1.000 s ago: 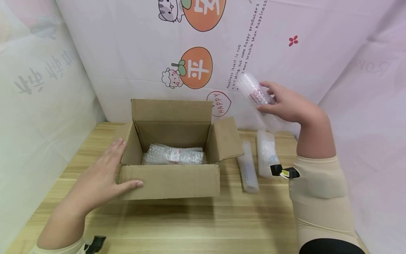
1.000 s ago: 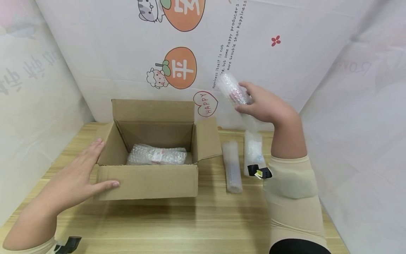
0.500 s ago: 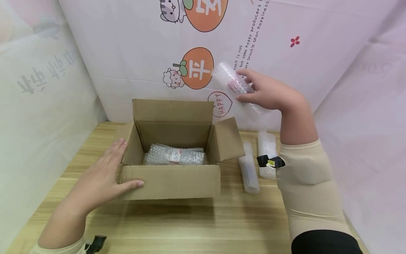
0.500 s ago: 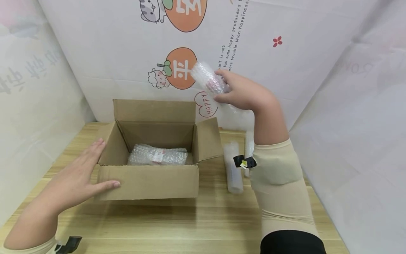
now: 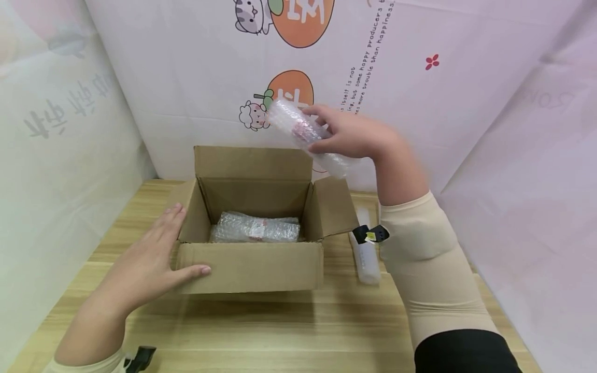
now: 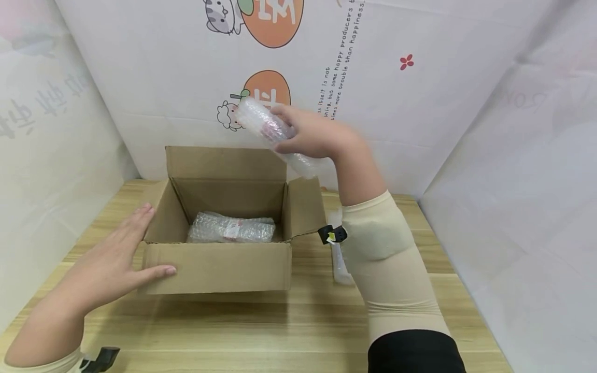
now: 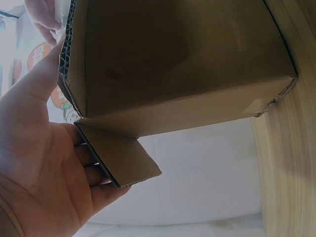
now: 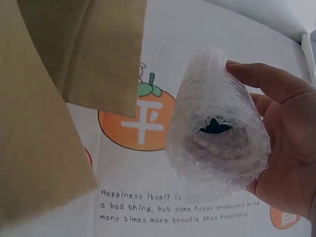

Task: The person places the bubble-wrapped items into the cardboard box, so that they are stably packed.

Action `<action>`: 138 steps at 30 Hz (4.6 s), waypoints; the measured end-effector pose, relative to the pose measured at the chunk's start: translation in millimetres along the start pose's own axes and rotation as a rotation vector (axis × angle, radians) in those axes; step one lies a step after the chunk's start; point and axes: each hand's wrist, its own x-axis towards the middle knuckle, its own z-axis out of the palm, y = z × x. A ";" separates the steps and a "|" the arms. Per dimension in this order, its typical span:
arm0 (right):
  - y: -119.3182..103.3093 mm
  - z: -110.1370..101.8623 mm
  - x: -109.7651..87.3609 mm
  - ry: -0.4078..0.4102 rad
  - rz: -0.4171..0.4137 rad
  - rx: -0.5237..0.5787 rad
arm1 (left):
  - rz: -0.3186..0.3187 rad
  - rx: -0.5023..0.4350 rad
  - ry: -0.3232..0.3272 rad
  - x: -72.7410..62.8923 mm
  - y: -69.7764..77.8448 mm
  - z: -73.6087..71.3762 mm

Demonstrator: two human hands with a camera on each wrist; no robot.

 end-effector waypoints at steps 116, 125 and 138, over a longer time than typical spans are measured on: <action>239.3 126.1 -119.9 0.444 0.481 0.192 | -0.020 -0.046 0.020 6.2 -1.8 -3.7; 253.0 145.5 -124.9 0.391 0.545 0.224 | -0.015 -0.047 0.035 5.6 -3.4 -0.9; 260.3 160.5 -121.3 0.267 0.626 0.170 | -0.011 -0.057 0.029 6.7 -3.2 -2.5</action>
